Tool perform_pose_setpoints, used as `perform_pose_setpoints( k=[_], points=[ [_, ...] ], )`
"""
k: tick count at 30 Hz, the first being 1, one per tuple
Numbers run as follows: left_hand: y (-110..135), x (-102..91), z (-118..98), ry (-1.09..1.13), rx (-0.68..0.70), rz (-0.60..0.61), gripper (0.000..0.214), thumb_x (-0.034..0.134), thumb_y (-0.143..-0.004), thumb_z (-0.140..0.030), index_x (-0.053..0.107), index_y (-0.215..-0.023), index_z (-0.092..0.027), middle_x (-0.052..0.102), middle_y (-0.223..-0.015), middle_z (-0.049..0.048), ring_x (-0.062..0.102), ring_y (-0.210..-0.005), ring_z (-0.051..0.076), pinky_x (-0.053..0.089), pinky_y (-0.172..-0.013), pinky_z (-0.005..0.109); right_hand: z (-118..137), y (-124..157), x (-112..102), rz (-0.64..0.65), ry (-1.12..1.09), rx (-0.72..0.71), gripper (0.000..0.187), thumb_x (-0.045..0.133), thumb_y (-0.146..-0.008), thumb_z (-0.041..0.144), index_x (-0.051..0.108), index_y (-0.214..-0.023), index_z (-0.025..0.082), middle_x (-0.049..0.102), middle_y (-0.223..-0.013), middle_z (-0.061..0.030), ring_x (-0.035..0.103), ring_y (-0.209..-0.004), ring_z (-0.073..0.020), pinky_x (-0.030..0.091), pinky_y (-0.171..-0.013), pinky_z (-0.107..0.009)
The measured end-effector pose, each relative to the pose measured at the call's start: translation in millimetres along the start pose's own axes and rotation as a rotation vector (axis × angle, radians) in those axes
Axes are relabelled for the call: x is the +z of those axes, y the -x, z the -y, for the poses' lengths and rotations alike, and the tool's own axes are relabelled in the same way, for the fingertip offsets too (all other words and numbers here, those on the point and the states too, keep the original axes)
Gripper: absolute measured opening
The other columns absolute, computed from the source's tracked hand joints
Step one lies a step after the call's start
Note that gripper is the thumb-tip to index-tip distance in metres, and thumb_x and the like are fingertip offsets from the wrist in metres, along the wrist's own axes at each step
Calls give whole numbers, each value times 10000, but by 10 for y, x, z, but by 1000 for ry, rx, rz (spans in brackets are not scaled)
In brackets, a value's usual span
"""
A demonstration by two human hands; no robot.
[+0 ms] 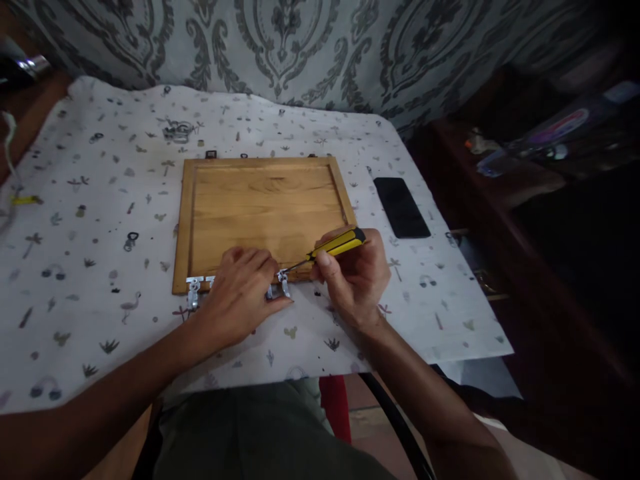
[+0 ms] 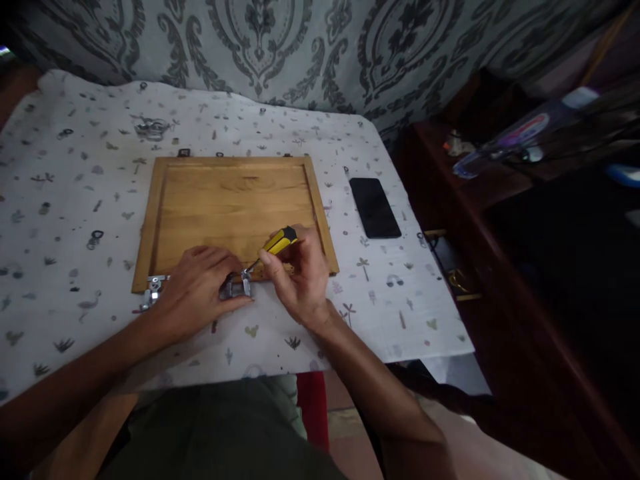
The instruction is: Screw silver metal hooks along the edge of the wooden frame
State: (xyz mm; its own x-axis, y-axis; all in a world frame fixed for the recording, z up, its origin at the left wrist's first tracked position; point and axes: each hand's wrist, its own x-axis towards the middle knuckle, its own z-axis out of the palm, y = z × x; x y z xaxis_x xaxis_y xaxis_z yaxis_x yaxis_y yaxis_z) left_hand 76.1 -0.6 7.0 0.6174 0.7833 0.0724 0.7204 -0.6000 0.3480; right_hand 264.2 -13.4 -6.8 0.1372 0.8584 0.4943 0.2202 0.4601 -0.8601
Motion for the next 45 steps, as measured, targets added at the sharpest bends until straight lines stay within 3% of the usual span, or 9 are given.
perform_pose_setpoints(
  k=[8, 14, 27, 31, 37, 41, 45],
  points=[
    [-13, 2, -5, -16, -15, 11, 307, 782, -863, -441, 644, -950, -181, 708, -975, 67, 659, -1014, 303, 445, -947, 482, 75, -43, 75, 8, -86, 28, 328, 787, -871, 340, 472, -936, 278, 708, -863, 48, 532, -413, -57, 463, -353, -201],
    [-8, -1, -6, -11, -12, -4, 311, 787, -861, -432, 645, -946, -169, 705, -977, 67, 659, -1001, 298, 441, -948, 480, 116, -43, 27, -81, -58, -67, 263, 736, -915, 362, 490, -960, 277, 721, -848, 53, 544, -426, -62, 461, -381, -219],
    [-17, -8, -11, -29, -9, 9, 353, 814, -832, -451, 652, -948, -161, 714, -973, 72, 663, -1006, 312, 446, -945, 485, 114, -14, 7, -17, -61, -8, 249, 732, -918, 350, 493, -936, 282, 695, -824, 52, 549, -434, -65, 457, -389, -222],
    [-12, -1, -9, -38, -6, -13, 302, 784, -855, -435, 647, -950, -183, 714, -973, 65, 665, -992, 301, 452, -932, 474, 113, -6, 6, 21, -57, -11, 253, 731, -913, 369, 501, -951, 273, 709, -854, 41, 564, -459, -68, 474, -410, -217],
    [-9, 14, 1, -24, 0, -16, 303, 770, -861, -445, 644, -959, -187, 705, -965, 66, 661, -990, 304, 459, -924, 481, 158, -26, -44, 154, 30, 5, 301, 774, -882, 338, 645, -1143, 264, 702, -911, 15, 655, -640, -104, 536, -483, -220],
    [-8, 10, -5, -35, -6, -9, 316, 773, -861, -451, 652, -972, -181, 700, -966, 70, 662, -994, 308, 459, -926, 484, 176, -56, -73, 207, 40, -58, 273, 762, -897, 323, 678, -1148, 258, 710, -933, 2, 697, -758, -128, 580, -548, -225],
    [-8, 6, -11, -49, -2, -1, 350, 787, -853, -462, 660, -984, -164, 700, -970, 76, 666, -1003, 315, 463, -930, 489, 176, -62, -88, 231, 44, -87, 265, 759, -902, 289, 680, -1154, 261, 707, -941, 3, 681, -723, -111, 582, -563, -218]
  ],
)
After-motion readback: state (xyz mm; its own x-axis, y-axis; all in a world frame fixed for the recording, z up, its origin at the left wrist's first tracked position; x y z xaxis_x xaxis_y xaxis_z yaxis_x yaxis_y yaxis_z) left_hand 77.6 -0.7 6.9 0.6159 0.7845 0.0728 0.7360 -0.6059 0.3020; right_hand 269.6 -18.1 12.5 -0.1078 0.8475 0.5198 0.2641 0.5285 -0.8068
